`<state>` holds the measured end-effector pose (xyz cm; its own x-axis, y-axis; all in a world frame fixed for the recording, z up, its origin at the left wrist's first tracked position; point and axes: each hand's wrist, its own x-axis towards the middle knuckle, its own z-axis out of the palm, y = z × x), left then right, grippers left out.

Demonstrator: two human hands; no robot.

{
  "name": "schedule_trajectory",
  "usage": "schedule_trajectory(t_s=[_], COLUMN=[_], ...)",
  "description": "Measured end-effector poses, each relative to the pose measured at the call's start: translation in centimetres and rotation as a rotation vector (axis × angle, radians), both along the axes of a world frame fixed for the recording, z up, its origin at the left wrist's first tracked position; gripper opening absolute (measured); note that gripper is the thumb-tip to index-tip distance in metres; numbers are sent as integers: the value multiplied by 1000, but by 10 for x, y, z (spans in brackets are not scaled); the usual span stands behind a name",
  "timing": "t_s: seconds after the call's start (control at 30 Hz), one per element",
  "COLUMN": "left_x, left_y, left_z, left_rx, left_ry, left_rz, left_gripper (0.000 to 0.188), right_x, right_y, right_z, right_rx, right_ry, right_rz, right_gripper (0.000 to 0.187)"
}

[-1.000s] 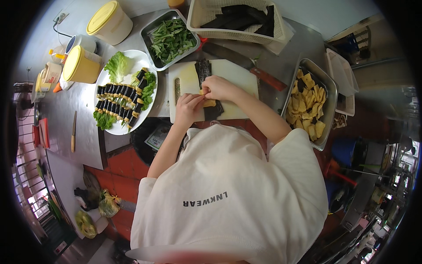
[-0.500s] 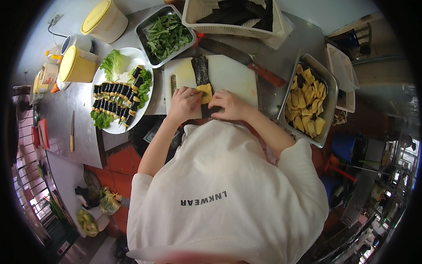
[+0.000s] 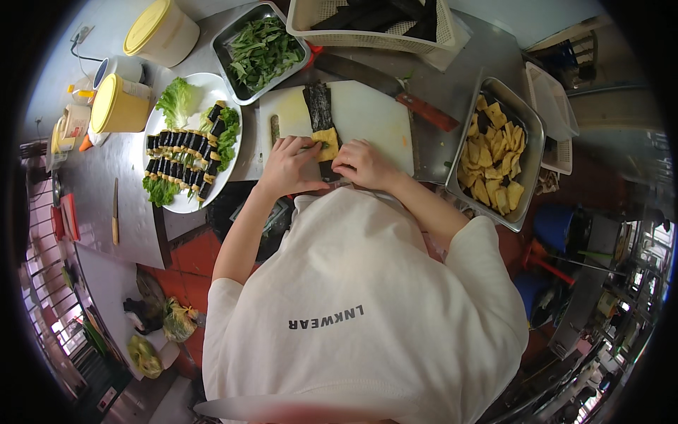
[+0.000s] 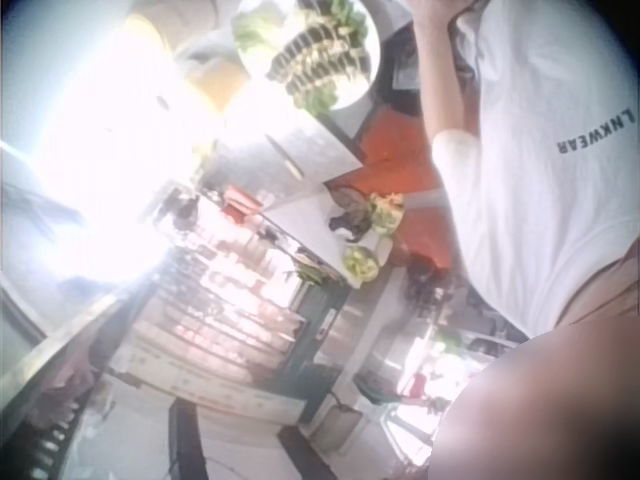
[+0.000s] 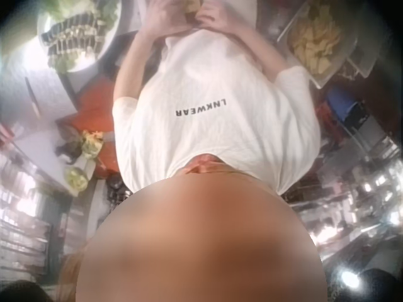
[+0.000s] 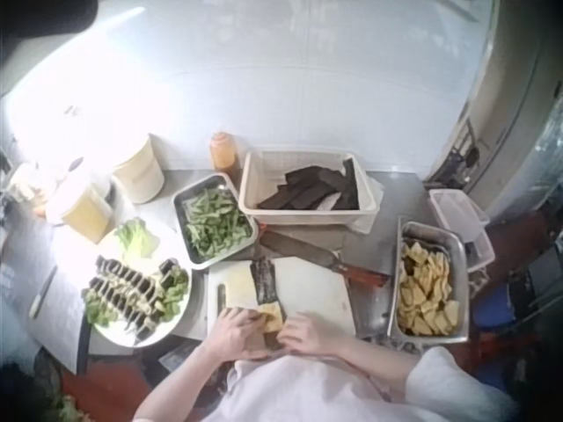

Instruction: The person assembles sushi rolls by placing a sheet of nori on a cutting board, adding a slice of egg and a piece of green vegetable, then rolling the nori around the filling. The completed rolls are placed on a plate with lettuce.

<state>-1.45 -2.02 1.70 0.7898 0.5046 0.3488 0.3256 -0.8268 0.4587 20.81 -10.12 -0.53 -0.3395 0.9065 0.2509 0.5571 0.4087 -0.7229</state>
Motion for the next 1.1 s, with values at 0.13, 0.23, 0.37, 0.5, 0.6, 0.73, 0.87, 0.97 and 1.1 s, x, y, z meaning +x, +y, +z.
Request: schedule_trajectory(t_s=[0.13,0.23,0.37,0.5,0.6,0.73,0.87,0.97,1.1], left_x=[1,4,7,8,11,9,9,8,7], left_y=[-3,-4,-6,-3,-1,-3,-6,-6,-5], left_z=[3,2,-11,-11,-12,-12,-11,-10,-11], left_rx=[-19,-27,9,26,33,-27,-33,-34,-50], left_ry=[14,18,-29,-60,-97,-54,-23,-9,-15], left_rz=[26,55,96,102,112,116,136,135,128], left_gripper=[64,52,29,18,19,21,29,35,41], right_x=[-2,-4,-7,-9,-13,-16,-14,-10,-1], right_y=[3,6,7,1,5,6,5,11,19], right_z=[-2,-4,-5,10,5,2,-1,-8,-5], right_rx=[-63,-165,-220,238,205,99,-98,-146,-249], right_ry=[125,254,363,137,-11,161,364,380,264], right_rz=[-44,-93,-229,-140,-127,-163,-201,-230,-144], right_gripper=[6,6,20,36,37,34,30,27,20])
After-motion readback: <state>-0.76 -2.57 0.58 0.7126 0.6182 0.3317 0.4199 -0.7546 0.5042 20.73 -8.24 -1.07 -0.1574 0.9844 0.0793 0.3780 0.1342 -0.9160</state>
